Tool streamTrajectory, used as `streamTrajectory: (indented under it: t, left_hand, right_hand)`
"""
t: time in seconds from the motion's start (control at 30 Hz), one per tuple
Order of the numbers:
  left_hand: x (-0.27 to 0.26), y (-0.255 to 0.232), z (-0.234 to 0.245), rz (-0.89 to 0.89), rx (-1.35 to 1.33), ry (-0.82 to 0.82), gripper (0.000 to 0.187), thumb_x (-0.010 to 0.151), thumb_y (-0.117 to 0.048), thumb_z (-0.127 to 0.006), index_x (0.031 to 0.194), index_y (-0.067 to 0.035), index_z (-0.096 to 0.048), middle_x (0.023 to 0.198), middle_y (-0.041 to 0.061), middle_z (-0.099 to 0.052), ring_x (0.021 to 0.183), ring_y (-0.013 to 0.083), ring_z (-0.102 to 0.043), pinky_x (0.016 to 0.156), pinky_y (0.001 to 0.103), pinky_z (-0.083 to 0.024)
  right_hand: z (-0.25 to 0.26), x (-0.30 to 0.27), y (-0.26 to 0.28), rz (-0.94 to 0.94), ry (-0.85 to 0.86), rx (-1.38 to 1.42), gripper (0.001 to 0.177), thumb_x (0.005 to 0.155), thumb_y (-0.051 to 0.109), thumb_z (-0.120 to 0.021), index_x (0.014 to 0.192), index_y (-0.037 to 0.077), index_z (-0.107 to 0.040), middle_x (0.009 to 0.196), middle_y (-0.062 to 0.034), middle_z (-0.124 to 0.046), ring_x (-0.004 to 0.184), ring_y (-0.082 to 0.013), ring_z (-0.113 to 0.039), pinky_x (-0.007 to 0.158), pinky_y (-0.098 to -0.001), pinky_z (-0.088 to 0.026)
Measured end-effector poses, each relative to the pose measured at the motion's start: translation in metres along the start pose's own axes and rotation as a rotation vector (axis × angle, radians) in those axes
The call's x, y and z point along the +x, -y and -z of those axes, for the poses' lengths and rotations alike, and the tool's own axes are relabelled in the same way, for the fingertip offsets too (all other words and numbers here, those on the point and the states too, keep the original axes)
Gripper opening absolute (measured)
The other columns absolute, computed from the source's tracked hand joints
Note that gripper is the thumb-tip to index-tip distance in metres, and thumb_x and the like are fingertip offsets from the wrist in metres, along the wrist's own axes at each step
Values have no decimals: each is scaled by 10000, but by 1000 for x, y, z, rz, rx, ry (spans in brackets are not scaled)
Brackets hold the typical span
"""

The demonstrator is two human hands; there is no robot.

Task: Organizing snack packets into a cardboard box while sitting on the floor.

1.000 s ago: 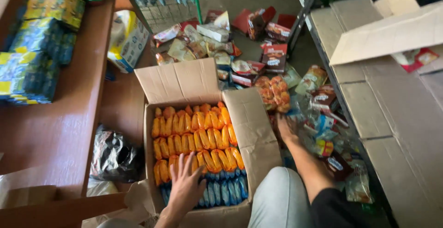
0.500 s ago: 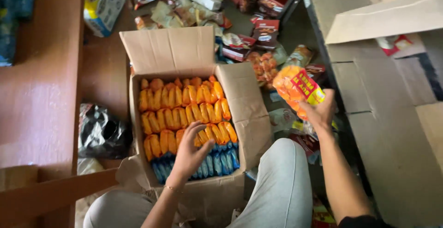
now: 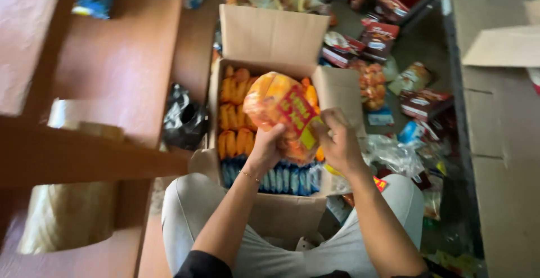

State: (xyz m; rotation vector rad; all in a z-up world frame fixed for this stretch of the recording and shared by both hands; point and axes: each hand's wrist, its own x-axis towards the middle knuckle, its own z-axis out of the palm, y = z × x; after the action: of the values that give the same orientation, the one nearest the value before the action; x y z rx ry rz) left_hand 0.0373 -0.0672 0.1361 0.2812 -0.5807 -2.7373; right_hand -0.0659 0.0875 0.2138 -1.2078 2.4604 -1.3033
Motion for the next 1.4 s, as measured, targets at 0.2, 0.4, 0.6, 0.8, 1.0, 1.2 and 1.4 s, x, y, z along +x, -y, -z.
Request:
streamTrajectory:
  t: [0.2, 0.4, 0.6, 0.8, 1.0, 1.2, 1.4]
  left_hand:
    - [-1, -44, -20, -205, 709, 18, 693, 759, -120, -882, 1350, 0, -542, 1245, 73, -669, 1143, 170, -642, 1015, 343, -531]
    - [-2, -38, 23, -63, 645, -164, 614, 799, -167, -842, 1326, 3, -578, 1211, 86, -688, 1089, 188, -664, 981, 361, -548]
    - [1, -32, 30, 65, 24, -236, 641, 868, -322, -757, 1393, -41, -519, 1244, 115, -680, 1126, 275, -676, 996, 469, -555]
    - [8, -34, 32, 109, -171, -244, 678, 876, -433, -721, 1413, -69, -523, 1297, 117, -676, 1165, 273, -678, 1029, 475, -548]
    - [14, -42, 19, 64, -166, -205, 662, 893, -407, -742, 1410, -56, -522, 1299, 132, -664, 1172, 280, -665, 1045, 486, -538]
    - [14, -41, 22, 26, -143, -193, 639, 897, -368, -752, 1397, -41, -526, 1300, 138, -661, 1174, 283, -662, 1051, 490, -539]
    - [9, -45, 21, 28, -171, -175, 617, 899, -361, -742, 1384, -44, -531, 1286, 136, -660, 1163, 282, -667, 1043, 487, -546]
  right_hand:
    - [84, 2, -24, -462, -113, 1417, 241, 862, 320, -756, 955, 139, -627, 997, -46, -663, 878, -223, -668, 723, -397, -563]
    - [168, -24, -271, -508, -314, -437, 349, 1017, 341, -708, 990, -5, -670, 993, -200, -763, 878, -259, -717, 873, -456, -582]
    - [115, -53, -304, -657, 277, -728, 418, 939, 408, -791, 1132, 37, -788, 1115, -255, -742, 1027, -422, -704, 896, -523, -546]
    - [110, -19, -239, -844, -69, -723, 479, 845, 346, -882, 1141, -13, -767, 1150, -265, -740, 1079, -417, -712, 953, -513, -551]
    - [120, -45, -244, -712, -399, -705, 1239, 772, 276, -957, 1543, -187, -106, 1454, -498, -245, 1279, -604, -396, 1041, -556, -397]
    - [32, -50, -108, -352, 546, -398, 958, 588, 144, -807, 1489, 127, -481, 1525, -194, -491, 1372, -388, -536, 1096, -433, -448]
    - [12, -54, -130, -370, 912, -585, 509, 740, 357, -841, 1170, 161, -652, 1144, -136, -654, 1068, -330, -668, 903, -429, -552]
